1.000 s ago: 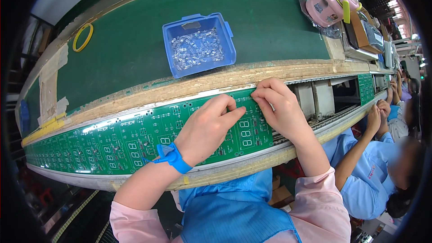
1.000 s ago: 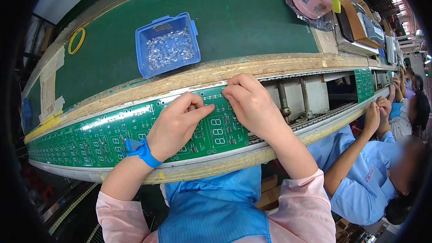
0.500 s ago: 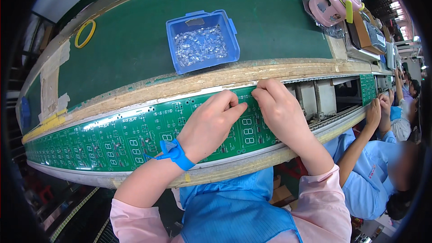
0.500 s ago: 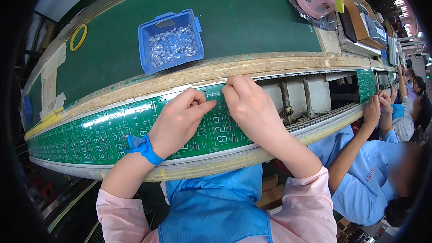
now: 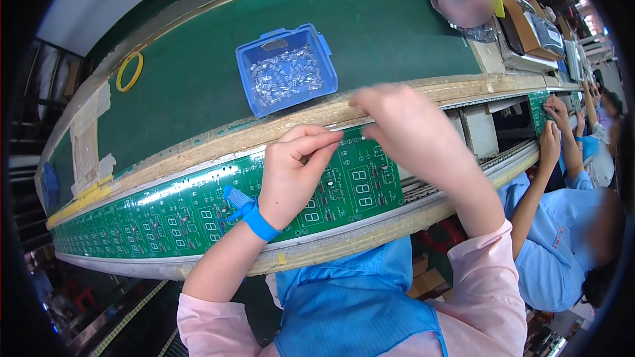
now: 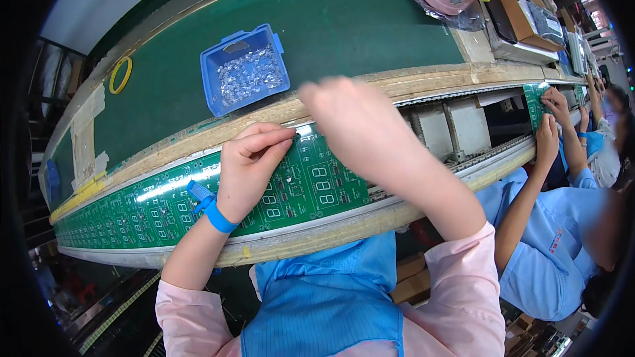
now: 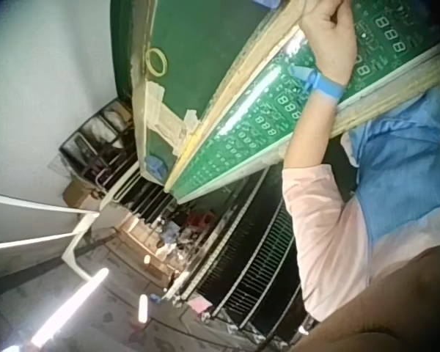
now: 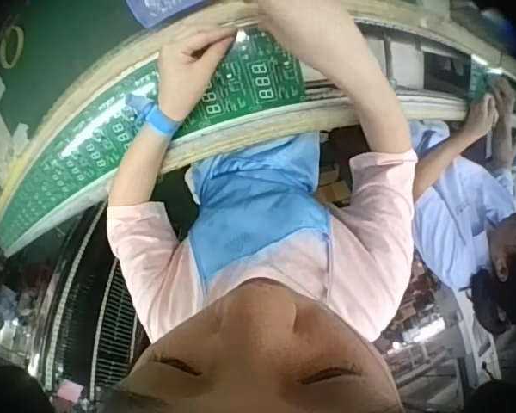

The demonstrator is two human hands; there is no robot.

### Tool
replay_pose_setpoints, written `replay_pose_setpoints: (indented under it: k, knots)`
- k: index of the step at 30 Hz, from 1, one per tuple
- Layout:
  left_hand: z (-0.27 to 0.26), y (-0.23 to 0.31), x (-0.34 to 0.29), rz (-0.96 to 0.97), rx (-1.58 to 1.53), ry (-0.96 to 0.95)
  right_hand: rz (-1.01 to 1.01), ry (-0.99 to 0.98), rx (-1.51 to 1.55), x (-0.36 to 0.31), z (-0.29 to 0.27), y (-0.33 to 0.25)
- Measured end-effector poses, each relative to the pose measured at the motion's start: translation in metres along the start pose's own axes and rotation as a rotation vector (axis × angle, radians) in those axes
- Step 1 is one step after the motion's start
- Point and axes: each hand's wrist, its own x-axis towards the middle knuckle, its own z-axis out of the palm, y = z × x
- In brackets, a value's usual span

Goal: The person places small metallic components from a blue bin onto a green circuit board, pressing them into place by hand. The person then picks up a completed board and places it into a vertical rack before retrieving a new board to continue the assembly process.

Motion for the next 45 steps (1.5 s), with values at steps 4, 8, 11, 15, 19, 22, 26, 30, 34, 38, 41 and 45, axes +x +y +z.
replay_pose_setpoints:
  k: [4,8,11,15,19,22,26,30,34,38,41,45]
  knots:
    - [0.002,0.002,0.0,0.095,0.131,-0.009,-0.266,0.308,-0.164,0.059,0.01,0.006]
    - [0.004,0.004,0.008,0.188,0.259,-0.033,-0.355,0.261,-0.349,0.083,0.038,0.0]
    - [0.006,0.01,0.013,0.028,0.292,-0.051,-0.278,0.228,-0.42,0.085,0.044,-0.01]
    - [0.008,0.007,0.016,0.024,0.36,-0.048,-0.244,0.291,-0.413,0.088,0.05,-0.015]
    - [0.013,0.006,0.017,0.048,0.438,-0.056,-0.236,0.298,-0.392,0.087,0.05,-0.013]
    - [0.016,0.011,0.019,0.056,0.494,-0.065,-0.253,0.334,-0.395,0.088,0.051,-0.009]
    - [0.018,0.016,0.018,0.047,0.559,-0.072,-0.226,0.292,-0.409,0.089,0.051,-0.012]
    - [0.019,0.018,0.018,0.062,0.589,-0.074,-0.191,0.198,-0.426,0.09,0.049,-0.016]
    - [0.022,0.023,0.021,0.141,0.698,-0.122,-0.217,0.307,-0.411,0.091,0.055,-0.012]
    - [0.027,0.037,0.027,0.226,0.863,-0.179,-0.25,0.349,-0.331,0.091,0.051,-0.009]
    - [0.031,0.042,0.029,0.243,0.931,-0.214,-0.272,0.409,-0.188,0.094,0.05,-0.003]
    - [0.036,0.05,0.034,0.213,1.063,-0.3,-0.253,0.388,0.095,0.089,0.041,0.002]
